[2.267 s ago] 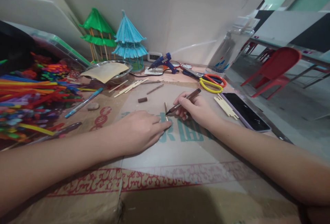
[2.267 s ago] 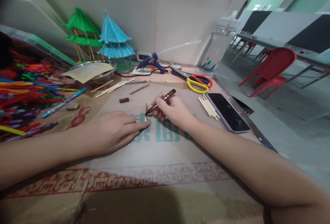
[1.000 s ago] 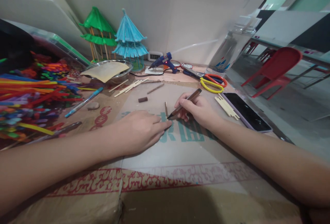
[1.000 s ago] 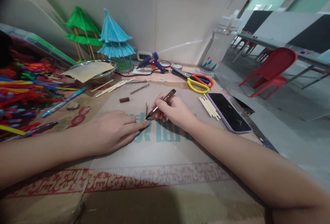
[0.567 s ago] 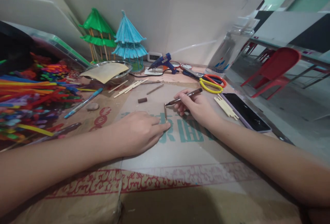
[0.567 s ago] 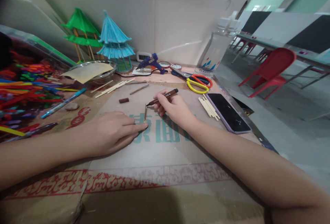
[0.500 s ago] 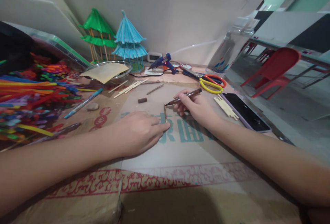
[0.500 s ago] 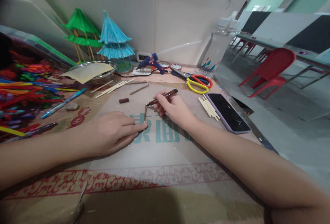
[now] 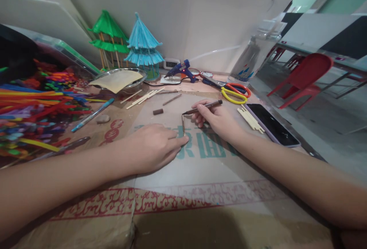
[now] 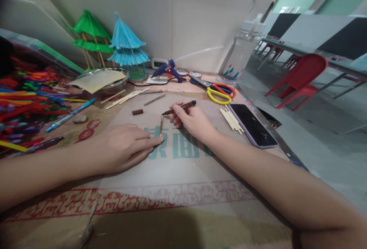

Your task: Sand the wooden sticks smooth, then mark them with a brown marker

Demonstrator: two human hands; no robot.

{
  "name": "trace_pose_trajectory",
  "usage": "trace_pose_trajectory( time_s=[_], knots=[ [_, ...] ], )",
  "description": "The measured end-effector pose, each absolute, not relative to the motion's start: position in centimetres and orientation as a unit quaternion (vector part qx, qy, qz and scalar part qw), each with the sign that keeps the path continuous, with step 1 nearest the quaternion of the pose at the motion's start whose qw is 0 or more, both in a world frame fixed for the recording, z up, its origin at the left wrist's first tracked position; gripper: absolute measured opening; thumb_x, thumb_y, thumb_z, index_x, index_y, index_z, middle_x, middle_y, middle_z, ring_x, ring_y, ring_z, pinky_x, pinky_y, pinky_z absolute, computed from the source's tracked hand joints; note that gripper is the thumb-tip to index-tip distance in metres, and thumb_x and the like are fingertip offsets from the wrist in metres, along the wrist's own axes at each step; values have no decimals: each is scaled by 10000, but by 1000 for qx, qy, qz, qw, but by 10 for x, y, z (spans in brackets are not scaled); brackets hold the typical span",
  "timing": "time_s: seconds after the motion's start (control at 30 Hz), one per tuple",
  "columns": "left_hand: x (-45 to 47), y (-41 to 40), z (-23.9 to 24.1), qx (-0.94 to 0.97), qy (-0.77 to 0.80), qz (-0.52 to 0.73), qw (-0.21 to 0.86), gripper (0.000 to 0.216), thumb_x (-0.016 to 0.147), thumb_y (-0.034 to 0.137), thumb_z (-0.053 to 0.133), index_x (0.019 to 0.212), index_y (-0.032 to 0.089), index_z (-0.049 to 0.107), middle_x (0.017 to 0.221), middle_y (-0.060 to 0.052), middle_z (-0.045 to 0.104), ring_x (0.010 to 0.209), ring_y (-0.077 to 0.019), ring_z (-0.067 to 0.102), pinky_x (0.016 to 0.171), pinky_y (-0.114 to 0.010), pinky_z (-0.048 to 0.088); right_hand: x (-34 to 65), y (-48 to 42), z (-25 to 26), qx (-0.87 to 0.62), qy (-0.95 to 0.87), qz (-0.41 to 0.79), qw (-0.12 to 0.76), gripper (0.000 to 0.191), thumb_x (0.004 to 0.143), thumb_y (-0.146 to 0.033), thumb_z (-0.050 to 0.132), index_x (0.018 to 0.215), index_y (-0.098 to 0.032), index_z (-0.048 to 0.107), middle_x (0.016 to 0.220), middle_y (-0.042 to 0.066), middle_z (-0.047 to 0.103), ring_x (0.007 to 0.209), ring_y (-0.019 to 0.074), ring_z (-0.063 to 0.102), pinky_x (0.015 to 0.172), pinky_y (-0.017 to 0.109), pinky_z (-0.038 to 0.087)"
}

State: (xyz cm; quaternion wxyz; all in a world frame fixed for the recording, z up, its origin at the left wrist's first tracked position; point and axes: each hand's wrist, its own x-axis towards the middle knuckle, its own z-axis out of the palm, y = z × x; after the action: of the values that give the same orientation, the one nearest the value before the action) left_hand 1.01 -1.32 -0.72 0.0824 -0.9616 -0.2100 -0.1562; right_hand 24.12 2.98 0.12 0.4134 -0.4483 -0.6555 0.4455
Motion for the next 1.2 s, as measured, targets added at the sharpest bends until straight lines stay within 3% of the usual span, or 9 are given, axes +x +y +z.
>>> trace_pose_trajectory(
  time_s=[0.33, 0.6, 0.93, 1.2],
  knots=[
    [10, -13, -7, -962, -209, -158, 80, 309, 991, 249, 450, 1201, 175, 663, 796, -55, 710, 686, -211, 645, 643, -339, 487, 237, 22, 10, -474, -633, 471, 392, 194, 978, -226, 485, 837, -171, 607, 628, 2, 650, 491, 93, 568, 482, 206, 486],
    [10, -13, -7, -960, -210, -166, 82, 298, 988, 244, 453, 1177, 171, 672, 777, -55, 704, 676, -202, 644, 640, -330, 490, 241, 27, 4, -455, -641, 460, 413, 161, 976, -301, 525, 937, -167, 605, 683, -1, 649, 498, 92, 561, 473, 213, 485],
    [11, -13, -7, -961, -205, -167, 86, 288, 983, 230, 453, 1141, 161, 683, 788, -61, 714, 672, -205, 645, 631, -332, 487, 239, 23, 8, -472, -634, 466, 398, 186, 975, -277, 517, 849, -177, 611, 635, 1, 640, 499, 95, 563, 483, 209, 487],
    [12, -14, -5, -960, -207, -166, 93, 285, 981, 239, 457, 1124, 161, 691, 739, -50, 695, 643, -210, 633, 606, -337, 474, 241, 27, 3, -457, -643, 461, 405, 182, 980, -352, 535, 951, -179, 583, 697, -9, 629, 484, 88, 546, 460, 216, 479]
  ],
)
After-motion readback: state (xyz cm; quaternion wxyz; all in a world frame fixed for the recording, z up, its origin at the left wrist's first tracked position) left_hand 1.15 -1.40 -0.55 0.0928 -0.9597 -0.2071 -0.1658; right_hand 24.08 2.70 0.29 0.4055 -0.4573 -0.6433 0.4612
